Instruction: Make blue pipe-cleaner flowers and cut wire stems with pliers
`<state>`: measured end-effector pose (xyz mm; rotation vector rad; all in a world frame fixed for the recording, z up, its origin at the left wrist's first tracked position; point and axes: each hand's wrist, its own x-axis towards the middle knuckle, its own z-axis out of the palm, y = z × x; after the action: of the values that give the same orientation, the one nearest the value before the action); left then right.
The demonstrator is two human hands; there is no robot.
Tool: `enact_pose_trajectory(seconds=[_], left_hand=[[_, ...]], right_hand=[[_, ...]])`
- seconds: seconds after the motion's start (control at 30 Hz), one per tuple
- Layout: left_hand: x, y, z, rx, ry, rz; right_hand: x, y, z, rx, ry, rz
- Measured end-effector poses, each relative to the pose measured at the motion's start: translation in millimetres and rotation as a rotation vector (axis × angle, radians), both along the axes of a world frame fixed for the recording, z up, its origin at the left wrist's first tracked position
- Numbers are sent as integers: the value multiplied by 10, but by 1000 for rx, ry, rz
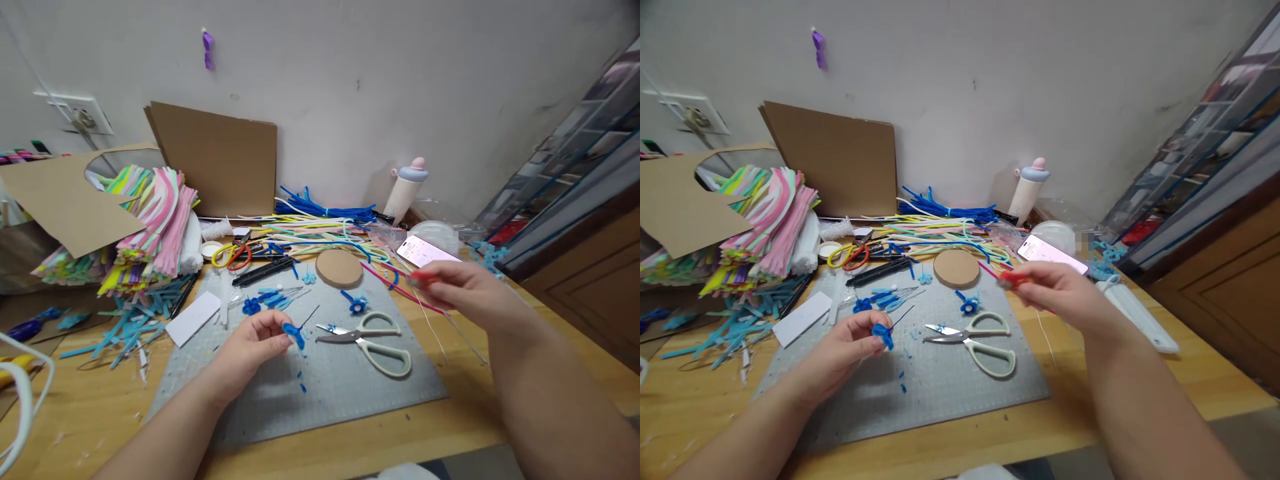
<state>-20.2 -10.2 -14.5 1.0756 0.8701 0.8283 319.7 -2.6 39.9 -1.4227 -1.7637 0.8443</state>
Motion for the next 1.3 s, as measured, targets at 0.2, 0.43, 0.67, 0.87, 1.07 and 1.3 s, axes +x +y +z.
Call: enact_pose_trajectory(seconds=[0.2, 0.43, 0.67, 0.87, 1.07, 1.3], left_hand=[[22, -17, 19, 11, 11, 17], [57, 1, -51, 169, 206, 65], [40, -65, -25, 822, 597, 97], [4, -133, 7, 1038, 558, 161], [23, -196, 61, 924, 403, 206], [37, -548, 469, 734, 140, 87]], right_hand=[[93, 50, -289, 136, -144, -264], [167, 136, -729, 146, -459, -216], [-19, 193, -870, 165, -624, -174], [-307, 89, -563, 270, -597, -99], [-657, 12, -314, 334, -474, 59], [-682, 153, -454, 348, -412, -4]])
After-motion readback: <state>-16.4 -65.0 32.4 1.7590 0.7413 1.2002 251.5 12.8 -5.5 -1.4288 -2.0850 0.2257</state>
